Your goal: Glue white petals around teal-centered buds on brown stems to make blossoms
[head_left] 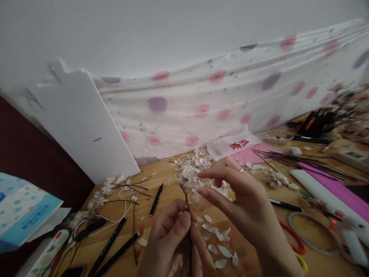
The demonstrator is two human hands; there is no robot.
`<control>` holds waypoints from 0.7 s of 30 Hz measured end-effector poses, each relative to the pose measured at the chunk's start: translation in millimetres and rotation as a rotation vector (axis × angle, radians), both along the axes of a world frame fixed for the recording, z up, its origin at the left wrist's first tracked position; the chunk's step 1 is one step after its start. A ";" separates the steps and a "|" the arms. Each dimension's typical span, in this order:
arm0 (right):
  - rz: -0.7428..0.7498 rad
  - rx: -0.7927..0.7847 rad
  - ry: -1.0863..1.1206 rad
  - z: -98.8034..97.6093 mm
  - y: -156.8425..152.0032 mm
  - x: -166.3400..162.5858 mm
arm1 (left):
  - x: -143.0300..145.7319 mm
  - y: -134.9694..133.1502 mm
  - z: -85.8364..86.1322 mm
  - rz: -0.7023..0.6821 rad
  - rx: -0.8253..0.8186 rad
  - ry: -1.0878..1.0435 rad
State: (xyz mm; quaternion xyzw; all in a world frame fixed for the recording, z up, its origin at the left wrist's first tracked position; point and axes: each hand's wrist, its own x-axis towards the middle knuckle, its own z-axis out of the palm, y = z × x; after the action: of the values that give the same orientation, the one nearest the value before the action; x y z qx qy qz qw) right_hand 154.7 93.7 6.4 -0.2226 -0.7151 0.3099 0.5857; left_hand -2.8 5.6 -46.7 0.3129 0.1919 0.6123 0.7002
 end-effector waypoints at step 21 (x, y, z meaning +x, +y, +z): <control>0.007 0.212 -0.094 -0.8 11.1 -0.3 | -1.2 0.5 -3.4 -0.053 0.027 0.015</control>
State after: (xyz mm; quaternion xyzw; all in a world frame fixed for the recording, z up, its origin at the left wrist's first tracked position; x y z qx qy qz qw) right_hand 154.4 104.8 5.6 -0.1711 -0.7712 0.2240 0.5708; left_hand -4.0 6.1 -50.1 0.3320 0.1806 0.5937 0.7104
